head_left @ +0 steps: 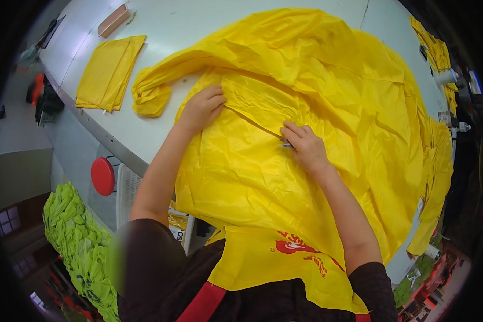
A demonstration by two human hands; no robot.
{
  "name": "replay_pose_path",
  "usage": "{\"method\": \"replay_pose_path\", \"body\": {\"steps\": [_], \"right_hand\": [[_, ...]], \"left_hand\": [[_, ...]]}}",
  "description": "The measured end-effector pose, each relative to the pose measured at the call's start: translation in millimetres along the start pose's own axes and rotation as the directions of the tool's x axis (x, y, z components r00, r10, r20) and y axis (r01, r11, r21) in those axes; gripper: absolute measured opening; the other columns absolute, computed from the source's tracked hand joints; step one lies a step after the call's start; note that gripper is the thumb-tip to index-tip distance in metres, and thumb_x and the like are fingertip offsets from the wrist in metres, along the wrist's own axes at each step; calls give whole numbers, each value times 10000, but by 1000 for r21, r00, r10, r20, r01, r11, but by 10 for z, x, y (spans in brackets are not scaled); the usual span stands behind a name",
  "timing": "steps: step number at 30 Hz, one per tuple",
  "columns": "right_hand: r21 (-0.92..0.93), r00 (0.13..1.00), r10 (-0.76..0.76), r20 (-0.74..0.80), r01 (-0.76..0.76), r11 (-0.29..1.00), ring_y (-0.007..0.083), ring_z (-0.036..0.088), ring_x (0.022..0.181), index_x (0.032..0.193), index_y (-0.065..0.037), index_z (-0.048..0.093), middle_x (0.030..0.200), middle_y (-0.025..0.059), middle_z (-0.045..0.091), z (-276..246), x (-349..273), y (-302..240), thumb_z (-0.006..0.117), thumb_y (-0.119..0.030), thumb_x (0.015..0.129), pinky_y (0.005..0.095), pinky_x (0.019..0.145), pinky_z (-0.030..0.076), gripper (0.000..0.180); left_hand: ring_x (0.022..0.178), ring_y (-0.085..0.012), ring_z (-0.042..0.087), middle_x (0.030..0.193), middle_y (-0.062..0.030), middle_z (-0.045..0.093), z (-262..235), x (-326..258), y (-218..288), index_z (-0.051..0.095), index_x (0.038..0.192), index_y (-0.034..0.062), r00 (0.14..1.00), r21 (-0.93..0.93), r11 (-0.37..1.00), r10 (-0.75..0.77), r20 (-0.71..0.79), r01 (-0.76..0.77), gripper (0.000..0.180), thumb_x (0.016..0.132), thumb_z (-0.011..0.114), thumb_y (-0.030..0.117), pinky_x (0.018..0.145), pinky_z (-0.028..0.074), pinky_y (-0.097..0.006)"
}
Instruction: The person folds a yellow raincoat on a large white table, then uses a small knife to cut loose threads and tags from the garment. The person continues to fold and arrange the raincoat on the table.
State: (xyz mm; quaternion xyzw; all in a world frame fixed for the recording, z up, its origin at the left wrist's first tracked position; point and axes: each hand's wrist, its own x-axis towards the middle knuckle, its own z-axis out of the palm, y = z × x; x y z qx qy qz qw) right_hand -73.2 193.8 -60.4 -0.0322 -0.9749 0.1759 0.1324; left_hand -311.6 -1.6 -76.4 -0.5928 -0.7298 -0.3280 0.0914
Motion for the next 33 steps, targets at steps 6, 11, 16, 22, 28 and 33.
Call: {"method": "replay_pose_path", "body": {"steps": [6, 11, 16, 22, 28, 33], "right_hand": [[269, 980, 148, -135, -107, 957, 271, 582, 774, 968, -76, 574, 937, 76, 606, -7, 153, 95, 613, -44, 713, 340, 660, 491, 259], [214, 936, 348, -57, -329, 920, 313, 577, 756, 890, -57, 571, 827, 119, 592, 226, 283, 186, 597, -103, 768, 379, 644, 469, 133], [129, 949, 315, 0, -312, 941, 329, 566, 730, 833, -27, 552, 800, 145, 587, 353, 247, 323, 596, -121, 772, 389, 639, 461, 120], [414, 914, 403, 39, -381, 826, 234, 544, 650, 805, -16, 531, 713, 109, 554, 146, 206, 235, 563, -98, 799, 326, 593, 440, 89], [789, 570, 704, 424, -614, 23, 66, 413, 483, 889, -61, 537, 672, -7, 498, -433, -335, -183, 528, -145, 863, 178, 416, 311, 89], [783, 480, 710, 516, -601, -163, 71, 445, 503, 949, -53, 533, 718, 23, 531, -589, -920, -315, 497, -175, 892, 180, 419, 340, 139]], "left_hand": [[743, -236, 592, 774, -58, 594, 74, -197, 59, 616, 801, 58, 987, 111, 994, -7, -161, 26, 160, 651, 651, 14, 614, 492, -317], [696, -204, 589, 745, -33, 594, 91, -237, 67, 626, 793, 77, 979, 162, 987, 17, -204, 17, 163, 643, 653, 19, 561, 488, -291], [711, -222, 593, 769, -53, 606, 89, -301, 84, 638, 818, 63, 978, 121, 991, -34, -208, 60, 171, 658, 671, 10, 586, 491, -305], [790, -257, 585, 811, -78, 605, -24, -341, 74, 631, 849, 54, 950, 82, 984, -127, -284, 156, 192, 668, 695, 53, 692, 480, -340], [1048, -351, 466, 1152, -185, 493, -623, -569, -373, 454, 1176, 20, 448, 247, 522, -301, -842, 816, 610, 690, 731, 263, 932, 339, -447], [1028, -225, 528, 1193, -196, 485, -1015, -784, -718, 398, 1188, -79, 2, -821, -172, -978, 206, 544, 662, 726, 725, 265, 823, 458, -299]]}}
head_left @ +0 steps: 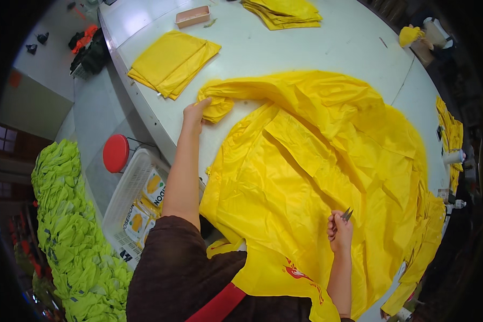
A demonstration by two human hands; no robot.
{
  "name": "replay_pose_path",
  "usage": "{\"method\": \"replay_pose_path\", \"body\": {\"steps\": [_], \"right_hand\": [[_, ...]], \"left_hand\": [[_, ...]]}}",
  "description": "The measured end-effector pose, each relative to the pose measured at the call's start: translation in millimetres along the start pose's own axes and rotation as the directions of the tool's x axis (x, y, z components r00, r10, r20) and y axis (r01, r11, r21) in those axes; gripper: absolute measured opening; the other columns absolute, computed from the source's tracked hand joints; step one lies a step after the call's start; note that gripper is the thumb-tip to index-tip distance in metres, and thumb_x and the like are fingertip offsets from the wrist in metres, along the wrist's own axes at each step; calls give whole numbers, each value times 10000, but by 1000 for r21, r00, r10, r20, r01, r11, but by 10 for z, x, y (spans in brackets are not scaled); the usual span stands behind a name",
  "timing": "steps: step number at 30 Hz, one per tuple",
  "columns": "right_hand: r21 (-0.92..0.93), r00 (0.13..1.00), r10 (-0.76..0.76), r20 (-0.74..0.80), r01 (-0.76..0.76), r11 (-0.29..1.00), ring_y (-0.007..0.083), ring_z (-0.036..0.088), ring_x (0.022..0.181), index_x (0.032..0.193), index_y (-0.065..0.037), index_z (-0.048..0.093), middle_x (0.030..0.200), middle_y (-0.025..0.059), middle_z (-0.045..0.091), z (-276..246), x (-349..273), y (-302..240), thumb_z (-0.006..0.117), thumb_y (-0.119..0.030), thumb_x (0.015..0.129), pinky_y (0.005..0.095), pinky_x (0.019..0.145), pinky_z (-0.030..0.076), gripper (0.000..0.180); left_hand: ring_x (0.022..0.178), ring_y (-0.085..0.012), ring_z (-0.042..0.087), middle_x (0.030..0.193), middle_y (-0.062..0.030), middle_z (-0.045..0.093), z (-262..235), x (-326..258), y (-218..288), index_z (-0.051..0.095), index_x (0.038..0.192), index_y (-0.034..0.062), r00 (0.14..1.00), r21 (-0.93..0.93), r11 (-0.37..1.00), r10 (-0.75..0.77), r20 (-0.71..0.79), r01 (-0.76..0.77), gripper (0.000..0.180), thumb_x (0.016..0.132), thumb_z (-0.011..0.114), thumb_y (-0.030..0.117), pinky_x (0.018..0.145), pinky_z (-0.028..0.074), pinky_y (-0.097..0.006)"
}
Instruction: The person folds a yellow raincoat on a large white table, then uses a small knife to cut loose threads and tags from the garment. The person continues to fold and arrange the raincoat on the table.
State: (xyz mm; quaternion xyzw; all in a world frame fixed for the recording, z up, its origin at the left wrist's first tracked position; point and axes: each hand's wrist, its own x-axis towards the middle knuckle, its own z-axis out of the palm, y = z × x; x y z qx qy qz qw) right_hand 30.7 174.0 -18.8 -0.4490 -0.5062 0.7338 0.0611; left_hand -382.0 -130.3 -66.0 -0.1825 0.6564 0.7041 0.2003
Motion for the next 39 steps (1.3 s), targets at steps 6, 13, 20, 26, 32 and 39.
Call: {"method": "replay_pose_path", "body": {"steps": [6, 13, 20, 26, 32, 39], "right_hand": [[-14, 943, -327, 68, 328, 944, 60, 450, 564, 984, -24, 547, 813, 51, 577, 45, -484, -52, 484, -109, 898, 186, 458, 338, 137], [-43, 648, -712, 272, 747, 664, 20, 387, 586, 1084, -27, 558, 945, -3, 577, 653, -1342, -617, 639, 7, 739, 163, 495, 319, 356], [-60, 668, -730, 145, 742, 668, 6, 390, 556, 986, 2, 588, 733, -41, 515, 124, -1604, -282, 529, -52, 865, 165, 496, 336, 145], [-60, 700, -652, 289, 694, 718, 5, 375, 614, 980, 2, 590, 727, -63, 477, -418, -1772, -70, 508, -93, 896, 171, 533, 318, 151], [73, 780, -543, 311, 550, 832, 16, 386, 616, 978, 3, 596, 718, -68, 491, -505, -1852, 213, 597, -133, 853, 175, 556, 331, 184], [18, 803, -475, 359, 503, 864, 23, 406, 614, 809, -33, 588, 685, -64, 497, -879, -1793, 536, 599, -191, 861, 184, 554, 341, 167]], "left_hand": [[932, -159, 527, 1039, -96, 517, 717, -1457, 110, 393, 1114, -13, 733, -123, 742, 670, 117, -659, 602, 659, 775, 82, 795, 461, -265], [899, -142, 515, 1008, -80, 447, 1113, -3337, -640, 313, 1098, 24, 413, -192, 537, 792, 449, -822, 640, 649, 768, 20, 791, 444, -282], [866, -162, 551, 971, -97, 496, 956, -4123, -1134, 327, 1095, 31, 390, -258, 863, 439, 809, -434, 561, 692, 718, 11, 742, 458, -266], [888, -141, 579, 1002, -81, 578, 627, -4257, -1063, 509, 1075, 4, 368, 16, 612, 454, 811, -790, 331, 773, 637, 40, 767, 448, -259], [1142, -175, 438, 1182, -79, 505, 1013, -3960, -927, 466, 1211, 23, 198, -46, 566, 361, 911, -823, 441, 811, 593, 156, 948, 327, -319], [990, -105, 464, 1043, -25, 516, 1243, -4156, -1206, 501, 1142, 31, 316, 42, 833, 162, 935, -551, 349, 812, 587, 107, 853, 376, -240]]}}
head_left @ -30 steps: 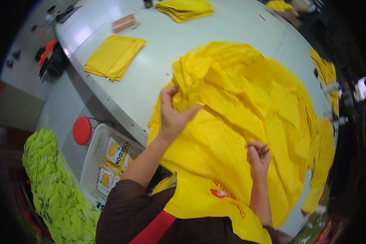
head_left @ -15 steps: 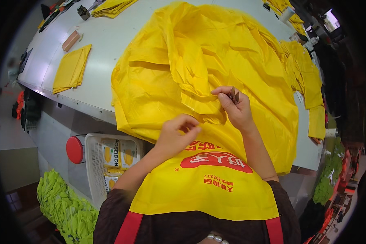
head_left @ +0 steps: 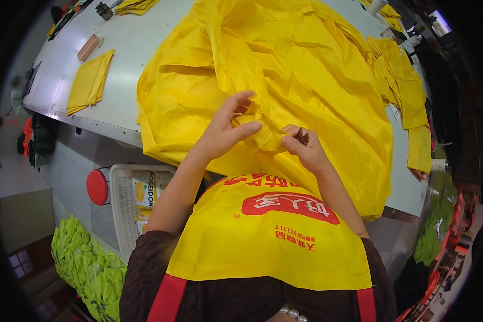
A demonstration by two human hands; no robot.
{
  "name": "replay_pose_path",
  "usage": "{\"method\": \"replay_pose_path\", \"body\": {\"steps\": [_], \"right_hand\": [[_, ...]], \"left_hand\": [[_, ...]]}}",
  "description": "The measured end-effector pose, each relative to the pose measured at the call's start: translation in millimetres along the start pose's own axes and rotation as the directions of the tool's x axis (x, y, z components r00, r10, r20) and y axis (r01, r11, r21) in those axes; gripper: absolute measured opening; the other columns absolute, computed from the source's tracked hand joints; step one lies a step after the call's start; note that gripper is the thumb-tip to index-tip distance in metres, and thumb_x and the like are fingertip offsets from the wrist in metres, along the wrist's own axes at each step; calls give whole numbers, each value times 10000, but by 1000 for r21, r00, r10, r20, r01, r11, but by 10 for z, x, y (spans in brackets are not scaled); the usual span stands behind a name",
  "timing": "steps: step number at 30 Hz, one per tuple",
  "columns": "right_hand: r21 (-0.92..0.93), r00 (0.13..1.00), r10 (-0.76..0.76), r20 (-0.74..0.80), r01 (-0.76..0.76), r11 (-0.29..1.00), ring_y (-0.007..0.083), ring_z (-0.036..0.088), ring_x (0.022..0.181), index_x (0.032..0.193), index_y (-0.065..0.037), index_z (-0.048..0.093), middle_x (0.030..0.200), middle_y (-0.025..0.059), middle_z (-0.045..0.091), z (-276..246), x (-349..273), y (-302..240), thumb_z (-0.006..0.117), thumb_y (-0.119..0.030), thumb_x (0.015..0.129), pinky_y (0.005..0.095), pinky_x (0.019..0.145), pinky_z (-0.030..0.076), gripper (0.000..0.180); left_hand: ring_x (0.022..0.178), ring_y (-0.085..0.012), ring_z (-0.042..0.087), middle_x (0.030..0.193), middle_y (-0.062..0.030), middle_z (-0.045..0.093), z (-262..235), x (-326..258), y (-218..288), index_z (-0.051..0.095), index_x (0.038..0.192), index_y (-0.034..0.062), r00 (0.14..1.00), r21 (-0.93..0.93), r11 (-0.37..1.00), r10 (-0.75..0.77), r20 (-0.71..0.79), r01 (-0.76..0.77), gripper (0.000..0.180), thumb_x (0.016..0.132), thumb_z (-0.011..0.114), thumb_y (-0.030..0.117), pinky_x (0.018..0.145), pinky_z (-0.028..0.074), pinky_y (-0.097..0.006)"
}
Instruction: The person folds a yellow raincoat on a large white table, then uses a small knife to cut loose threads and tags from the garment. The person continues to fold and arrange the raincoat on the table.
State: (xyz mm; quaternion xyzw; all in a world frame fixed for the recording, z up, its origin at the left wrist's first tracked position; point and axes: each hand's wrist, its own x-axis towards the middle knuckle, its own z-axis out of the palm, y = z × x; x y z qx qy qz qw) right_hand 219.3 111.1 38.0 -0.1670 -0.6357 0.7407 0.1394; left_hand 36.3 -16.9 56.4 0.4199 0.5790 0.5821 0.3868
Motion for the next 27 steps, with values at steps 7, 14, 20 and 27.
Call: {"method": "replay_pose_path", "body": {"steps": [7, 14, 20, 27], "right_hand": [[135, 983, 182, -14, -179, 975, 31, 405, 597, 834, -56, 569, 675, -64, 480, -165, -37, -121, 553, -271, 893, 200, 547, 348, 223], [229, 981, 74, -181, -32, 973, 25, 387, 608, 815, -56, 556, 658, -71, 454, -99, 77, -105, 537, -290, 901, 200, 544, 328, 250], [127, 979, 12, -205, 14, 992, 26, 380, 608, 802, -49, 553, 660, -72, 452, -149, 88, -87, 535, -255, 903, 194, 545, 321, 231], [-320, 942, -231, -245, 146, 936, 37, 379, 584, 852, -21, 596, 733, -14, 520, -179, 92, -171, 624, -110, 826, 201, 498, 317, 97]], "left_hand": [[801, -55, 466, 900, 8, 532, 177, 23, -72, 470, 838, 69, 980, -278, 953, -74, 185, 125, 115, 780, 569, 60, 706, 383, -196], [775, -70, 549, 875, -22, 586, 360, 40, -39, 513, 933, 23, 956, -654, 699, -237, 172, 290, 129, 820, 526, 84, 712, 435, -198], [779, -95, 597, 891, -57, 635, 350, 32, -35, 572, 1010, -26, 906, -625, 659, -346, 242, 418, 220, 843, 521, 108, 718, 467, -222], [775, -94, 602, 898, -57, 640, 356, -4, -5, 583, 1004, -35, 924, -613, 693, -315, 216, 379, 242, 863, 518, 151, 712, 467, -220]]}}
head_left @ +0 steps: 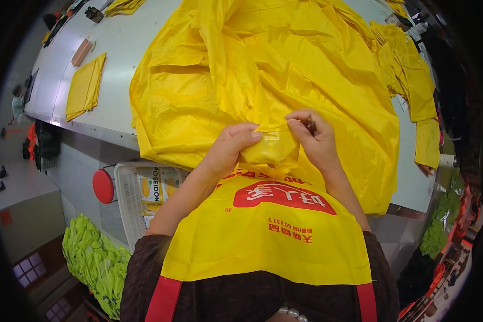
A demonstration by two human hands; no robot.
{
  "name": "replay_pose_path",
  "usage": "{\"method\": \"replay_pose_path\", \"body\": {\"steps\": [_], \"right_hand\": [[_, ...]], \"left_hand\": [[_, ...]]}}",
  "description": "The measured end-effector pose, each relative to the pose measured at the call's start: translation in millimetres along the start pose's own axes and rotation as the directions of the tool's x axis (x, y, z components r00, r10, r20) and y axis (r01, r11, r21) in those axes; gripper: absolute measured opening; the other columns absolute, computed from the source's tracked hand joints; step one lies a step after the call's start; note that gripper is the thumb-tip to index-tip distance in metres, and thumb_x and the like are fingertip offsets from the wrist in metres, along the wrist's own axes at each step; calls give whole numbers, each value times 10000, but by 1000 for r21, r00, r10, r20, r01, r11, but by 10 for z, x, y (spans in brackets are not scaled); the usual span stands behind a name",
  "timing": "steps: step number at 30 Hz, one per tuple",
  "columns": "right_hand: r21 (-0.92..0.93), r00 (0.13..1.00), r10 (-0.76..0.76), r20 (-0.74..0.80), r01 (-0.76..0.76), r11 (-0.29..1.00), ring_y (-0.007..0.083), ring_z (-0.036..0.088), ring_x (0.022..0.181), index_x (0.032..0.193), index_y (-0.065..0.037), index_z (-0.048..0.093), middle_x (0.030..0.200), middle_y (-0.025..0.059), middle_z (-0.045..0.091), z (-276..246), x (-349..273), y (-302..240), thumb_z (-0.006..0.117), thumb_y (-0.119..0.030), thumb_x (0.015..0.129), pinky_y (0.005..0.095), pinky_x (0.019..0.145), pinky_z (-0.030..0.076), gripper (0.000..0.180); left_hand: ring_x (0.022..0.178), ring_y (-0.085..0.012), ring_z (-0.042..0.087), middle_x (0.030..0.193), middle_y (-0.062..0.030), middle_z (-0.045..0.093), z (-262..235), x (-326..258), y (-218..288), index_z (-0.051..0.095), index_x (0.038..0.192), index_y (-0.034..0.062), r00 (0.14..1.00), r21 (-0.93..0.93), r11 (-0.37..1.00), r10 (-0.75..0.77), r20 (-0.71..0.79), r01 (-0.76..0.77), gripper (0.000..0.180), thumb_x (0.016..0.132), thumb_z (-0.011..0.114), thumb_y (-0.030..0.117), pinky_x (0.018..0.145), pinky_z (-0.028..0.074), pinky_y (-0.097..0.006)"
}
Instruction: The person folds a yellow raincoat on a large white table, then uses a small knife to cut loose threads and tags from the garment. The person continues to fold and arrange the raincoat on the table.
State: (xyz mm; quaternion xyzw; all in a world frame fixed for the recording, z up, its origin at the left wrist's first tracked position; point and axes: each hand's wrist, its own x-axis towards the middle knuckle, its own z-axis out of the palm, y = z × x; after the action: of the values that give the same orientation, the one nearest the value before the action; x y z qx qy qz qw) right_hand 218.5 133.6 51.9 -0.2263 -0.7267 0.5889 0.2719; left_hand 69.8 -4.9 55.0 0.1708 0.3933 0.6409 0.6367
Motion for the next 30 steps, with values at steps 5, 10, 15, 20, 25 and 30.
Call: {"method": "replay_pose_path", "body": {"steps": [5, 10, 15, 20, 25, 30], "right_hand": [[-233, 954, -279, 107, 297, 926, 101, 483, 592, 914, -46, 632, 821, 35, 570, -58, -12, -384, 702, -59, 729, 206, 488, 380, 199], [-342, 898, -431, 88, 434, 833, 197, 553, 645, 863, -45, 625, 789, 80, 566, 61, -32, -315, 714, -50, 699, 269, 540, 451, 186], [-459, 844, -519, 134, 517, 723, 227, 550, 650, 838, -38, 586, 763, 92, 553, 76, -8, -293, 666, -11, 731, 295, 554, 448, 136], [-244, 965, -259, 40, 261, 934, 227, 546, 649, 836, -32, 567, 772, 94, 550, 11, -101, -401, 655, -6, 740, 305, 543, 443, 132], [-352, 900, -418, 118, 432, 830, 218, 541, 634, 848, -41, 591, 769, 89, 552, 81, -31, -496, 684, -20, 720, 290, 521, 436, 160], [-459, 816, -553, 171, 562, 688, 224, 543, 623, 822, -47, 603, 748, 72, 556, 95, 9, -361, 712, -55, 700, 289, 519, 440, 163]], "left_hand": [[721, -57, 546, 818, -8, 606, 79, -36, 18, 589, 907, -3, 998, 62, 997, 48, -29, -46, 226, 891, 494, 201, 659, 437, -209], [723, -58, 496, 798, 0, 564, 26, -37, -14, 572, 878, 2, 999, 188, 982, 40, -29, -34, 236, 906, 467, 211, 662, 400, -211], [824, -98, 527, 872, -41, 587, 92, -50, -17, 569, 962, -27, 999, 154, 988, 34, -4, -33, 258, 905, 445, 192, 754, 403, -239], [824, -105, 525, 890, -46, 586, 70, -76, -7, 564, 993, -33, 999, 134, 991, 15, -35, -10, 264, 902, 441, 183, 753, 399, -239], [849, -91, 519, 911, -41, 588, 114, -78, 31, 565, 1007, -36, 999, 176, 984, 37, -10, -35, 260, 900, 449, 171, 764, 394, -226], [736, -46, 487, 794, 9, 574, 197, -77, 66, 602, 966, -14, 997, 299, 952, 73, -14, -65, 230, 895, 489, 174, 672, 378, -194]]}}
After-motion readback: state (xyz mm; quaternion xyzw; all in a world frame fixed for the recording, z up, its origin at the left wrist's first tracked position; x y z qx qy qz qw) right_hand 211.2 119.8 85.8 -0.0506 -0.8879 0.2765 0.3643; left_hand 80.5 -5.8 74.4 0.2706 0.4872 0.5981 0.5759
